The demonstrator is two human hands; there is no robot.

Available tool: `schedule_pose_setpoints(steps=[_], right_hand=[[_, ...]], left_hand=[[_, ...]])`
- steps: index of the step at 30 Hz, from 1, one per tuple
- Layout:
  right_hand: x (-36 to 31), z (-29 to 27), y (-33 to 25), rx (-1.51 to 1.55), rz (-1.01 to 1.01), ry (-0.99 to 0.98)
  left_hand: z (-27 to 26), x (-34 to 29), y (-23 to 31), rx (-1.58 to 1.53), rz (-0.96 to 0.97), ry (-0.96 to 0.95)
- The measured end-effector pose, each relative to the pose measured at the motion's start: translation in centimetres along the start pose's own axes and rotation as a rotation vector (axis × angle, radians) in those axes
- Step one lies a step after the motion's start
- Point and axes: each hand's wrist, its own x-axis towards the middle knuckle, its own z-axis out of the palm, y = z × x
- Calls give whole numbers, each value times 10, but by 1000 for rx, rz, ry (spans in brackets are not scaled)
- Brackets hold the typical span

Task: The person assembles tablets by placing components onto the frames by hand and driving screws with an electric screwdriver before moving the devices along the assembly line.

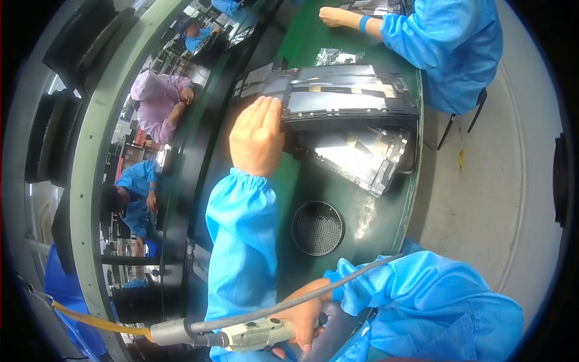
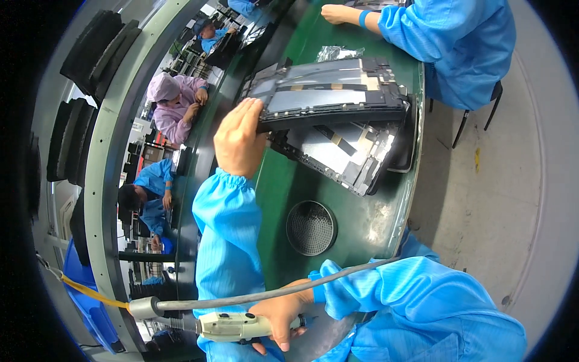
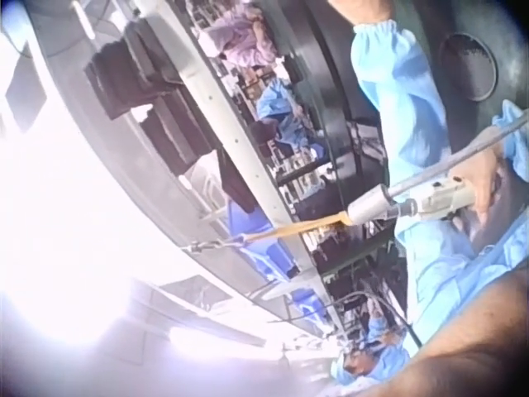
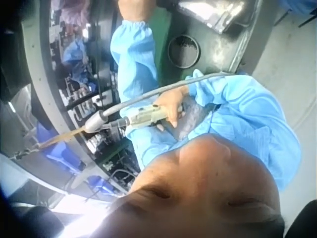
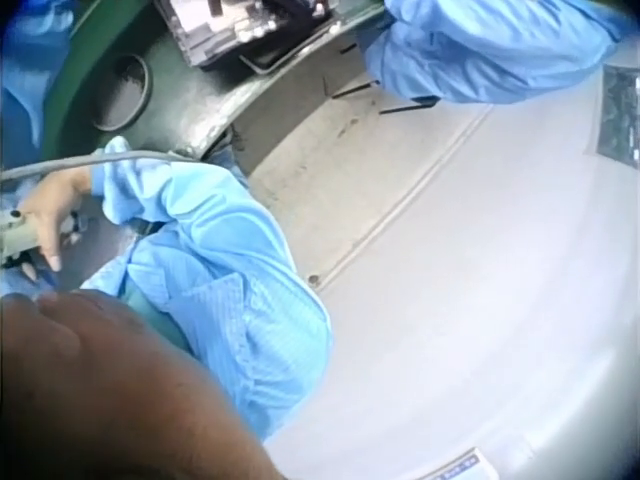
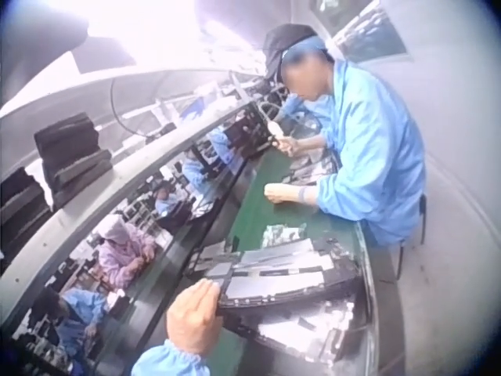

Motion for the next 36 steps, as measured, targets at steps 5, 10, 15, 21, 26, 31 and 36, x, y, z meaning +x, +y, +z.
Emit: schedule_pose_setpoints(steps=[5,10,15,21,26,31,36], right_hand=[[-5,0,-3,-12,-24,65],[-4,7,2,-64,-33,25],[-14,25,-25,-123,-7,-66],[-60,20,-79,-455,-178,735],[-71,-31,-63,-677,-429,1136],[-71,-55,-37,-773,-423,1226],[-75,-62,-28,-934,-356,1297]], left_hand=[[-45,-27,-18,-1,-223,153],[-130,-150,-27,144,-442,65],[-202,-283,20,79,-608,44],[-225,-313,103,57,-529,-160],[-196,-310,131,-80,-510,-204],[-177,-310,129,126,-649,-544],[-186,-276,164,-45,-865,-595]])
